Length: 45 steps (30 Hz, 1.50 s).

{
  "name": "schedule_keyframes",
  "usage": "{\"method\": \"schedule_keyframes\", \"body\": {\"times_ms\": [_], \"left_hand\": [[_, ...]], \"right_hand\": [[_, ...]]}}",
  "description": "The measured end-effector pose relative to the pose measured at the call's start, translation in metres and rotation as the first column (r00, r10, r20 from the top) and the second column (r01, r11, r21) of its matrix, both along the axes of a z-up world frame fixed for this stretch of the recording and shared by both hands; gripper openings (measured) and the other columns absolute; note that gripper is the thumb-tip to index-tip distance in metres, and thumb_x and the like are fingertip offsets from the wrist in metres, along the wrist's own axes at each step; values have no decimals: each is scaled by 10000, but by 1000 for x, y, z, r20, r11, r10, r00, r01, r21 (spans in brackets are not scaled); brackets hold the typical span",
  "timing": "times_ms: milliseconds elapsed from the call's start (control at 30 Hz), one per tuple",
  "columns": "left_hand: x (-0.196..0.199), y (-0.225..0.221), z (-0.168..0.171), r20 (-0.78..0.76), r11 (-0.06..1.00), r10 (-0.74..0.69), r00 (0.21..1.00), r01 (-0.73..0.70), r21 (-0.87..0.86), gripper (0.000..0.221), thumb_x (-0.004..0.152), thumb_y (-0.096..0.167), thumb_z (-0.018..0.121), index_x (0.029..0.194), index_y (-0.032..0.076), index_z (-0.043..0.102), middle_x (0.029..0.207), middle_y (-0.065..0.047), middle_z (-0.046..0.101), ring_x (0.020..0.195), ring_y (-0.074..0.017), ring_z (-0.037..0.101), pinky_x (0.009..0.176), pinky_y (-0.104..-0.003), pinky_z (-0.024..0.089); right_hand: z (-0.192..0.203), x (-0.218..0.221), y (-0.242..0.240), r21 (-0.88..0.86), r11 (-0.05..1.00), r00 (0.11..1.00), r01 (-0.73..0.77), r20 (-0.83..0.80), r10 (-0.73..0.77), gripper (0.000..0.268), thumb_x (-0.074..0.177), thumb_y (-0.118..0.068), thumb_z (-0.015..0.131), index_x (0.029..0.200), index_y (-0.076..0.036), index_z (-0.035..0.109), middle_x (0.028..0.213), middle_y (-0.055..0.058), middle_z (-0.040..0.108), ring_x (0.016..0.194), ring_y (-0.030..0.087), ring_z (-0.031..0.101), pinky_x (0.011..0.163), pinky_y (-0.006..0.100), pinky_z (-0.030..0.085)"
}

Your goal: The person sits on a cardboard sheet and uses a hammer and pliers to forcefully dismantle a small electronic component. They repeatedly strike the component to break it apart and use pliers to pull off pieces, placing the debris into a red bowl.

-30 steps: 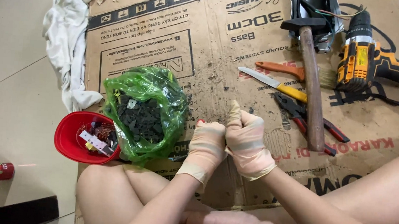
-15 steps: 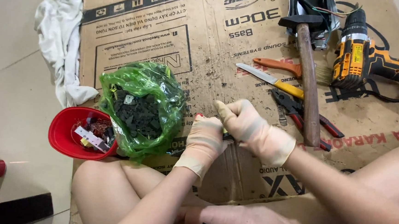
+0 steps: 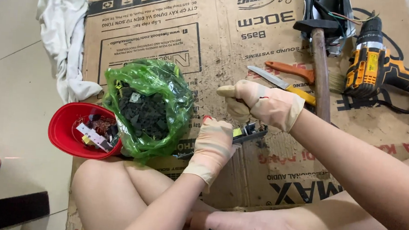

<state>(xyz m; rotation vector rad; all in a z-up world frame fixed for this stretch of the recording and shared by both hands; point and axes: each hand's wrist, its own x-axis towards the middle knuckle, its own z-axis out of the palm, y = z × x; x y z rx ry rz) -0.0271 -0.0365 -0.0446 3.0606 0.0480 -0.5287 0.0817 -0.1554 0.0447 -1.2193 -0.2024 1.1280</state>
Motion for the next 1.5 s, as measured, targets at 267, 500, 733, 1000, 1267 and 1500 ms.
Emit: {"method": "schedule_keyframes", "body": {"times_ms": [267, 500, 733, 1000, 1267, 1500], "left_hand": [[13, -5, 17, -172, 986, 131, 976, -146, -76, 495, 697, 392, 834, 975, -8, 750, 911, -191, 680, 1051, -379, 673, 799, -438, 633], [-3, 2, -9, -20, 996, -70, 997, 72, 60, 346, 695, 415, 747, 847, 104, 764, 789, -103, 738, 912, -329, 686, 811, -366, 569], [-3, -4, -1, -42, 991, -88, 995, 92, 99, 380, 691, 464, 765, 854, 121, 748, 795, -90, 720, 893, -316, 663, 779, -387, 552], [-8, -5, -8, -3, 983, -120, 993, 120, 136, 349, 698, 439, 771, 829, 118, 733, 783, -102, 701, 838, -313, 643, 771, -401, 531], [-13, 2, -7, 103, 977, -167, 981, 150, 154, 317, 707, 410, 779, 799, 113, 716, 769, -116, 679, 773, -309, 618, 762, -419, 505], [-10, 2, -4, 201, 980, -153, 967, 123, 154, 299, 713, 390, 784, 778, 110, 705, 760, -126, 664, 729, -307, 602, 756, -432, 488]], "right_hand": [[17, -59, -53, -259, 966, 733, 1, 657, 175, 531, 1026, -147, 453, 509, -125, 572, 498, -32, 299, 419, 181, 352, 587, 361, 433], [-23, -72, -63, -96, 820, 619, 565, 706, -344, 92, 848, -140, 784, 822, -56, 754, 697, 123, 711, 696, 153, 638, 721, 379, 558], [-33, -61, -75, -129, 558, 572, 820, 236, -785, 181, 861, -86, 849, 881, -62, 671, 637, 113, 641, 589, 142, 671, 616, 247, 561], [-32, -21, -97, 32, 360, 352, 932, 146, -925, 229, 973, -165, 789, 1066, -71, 602, 740, 20, 628, 635, 124, 659, 571, 230, 558], [-22, -8, -90, -107, 646, 653, 756, 55, -756, 189, 997, 3, 583, 1181, -4, 624, 964, 81, 639, 745, 111, 628, 671, 223, 575], [-34, 16, -93, -577, 701, 903, 419, 344, -258, 190, 1008, -167, 714, 1095, -6, 663, 851, 91, 716, 729, 163, 723, 679, 254, 625]]}}
